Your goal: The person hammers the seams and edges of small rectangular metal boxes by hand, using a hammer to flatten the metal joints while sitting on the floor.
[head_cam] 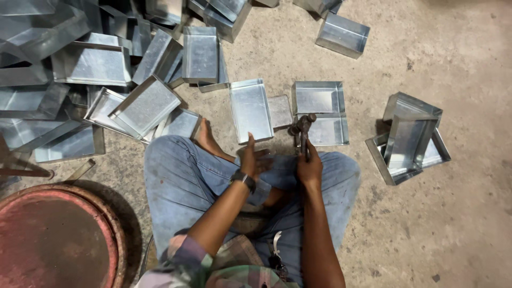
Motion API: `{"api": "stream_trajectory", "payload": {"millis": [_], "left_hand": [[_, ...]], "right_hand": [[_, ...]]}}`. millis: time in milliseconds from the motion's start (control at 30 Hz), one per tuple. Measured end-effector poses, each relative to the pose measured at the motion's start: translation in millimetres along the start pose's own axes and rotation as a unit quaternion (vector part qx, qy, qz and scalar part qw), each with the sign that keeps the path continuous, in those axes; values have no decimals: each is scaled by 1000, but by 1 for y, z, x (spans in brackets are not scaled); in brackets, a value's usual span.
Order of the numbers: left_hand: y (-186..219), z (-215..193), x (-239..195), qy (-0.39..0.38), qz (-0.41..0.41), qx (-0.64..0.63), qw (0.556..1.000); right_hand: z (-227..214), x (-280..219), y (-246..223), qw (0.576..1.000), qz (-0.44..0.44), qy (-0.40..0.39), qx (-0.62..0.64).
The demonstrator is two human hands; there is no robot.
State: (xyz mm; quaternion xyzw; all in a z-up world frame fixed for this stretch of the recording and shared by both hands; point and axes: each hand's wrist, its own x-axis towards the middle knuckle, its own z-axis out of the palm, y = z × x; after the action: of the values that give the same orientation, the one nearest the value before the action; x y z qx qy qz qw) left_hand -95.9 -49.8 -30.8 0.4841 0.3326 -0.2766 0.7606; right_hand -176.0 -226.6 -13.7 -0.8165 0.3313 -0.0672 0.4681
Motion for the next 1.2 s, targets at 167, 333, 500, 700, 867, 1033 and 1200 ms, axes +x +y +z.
{"api": "stream_trajectory", "payload": {"millis": [167, 333, 500, 700, 867, 1033, 1200], "left_hand": [[17, -8, 44, -79, 73, -91, 990], [68, -40, 99, -30, 66, -96, 993], [200, -51, 141, 127, 291, 44, 947], [336, -87, 50, 124, 382, -94, 911], [433, -175, -70, 64, 577, -244, 776], [538, -280, -175, 118, 717, -272, 631], [539, -330, -239, 145, 709, -227, 652]], "right_hand": [[-7, -3, -6, 999, -25, 10, -37], [-3, 0, -17, 997, 77, -32, -3], [-6, 4, -3, 998, 56, -31, -30], [7, 22, 25, 998, 43, -28, -31], [10, 37, 51, 993, 13, -25, -115], [13, 45, 44, 994, 33, -31, -96], [6, 32, 41, 993, 33, -27, -113]]}}
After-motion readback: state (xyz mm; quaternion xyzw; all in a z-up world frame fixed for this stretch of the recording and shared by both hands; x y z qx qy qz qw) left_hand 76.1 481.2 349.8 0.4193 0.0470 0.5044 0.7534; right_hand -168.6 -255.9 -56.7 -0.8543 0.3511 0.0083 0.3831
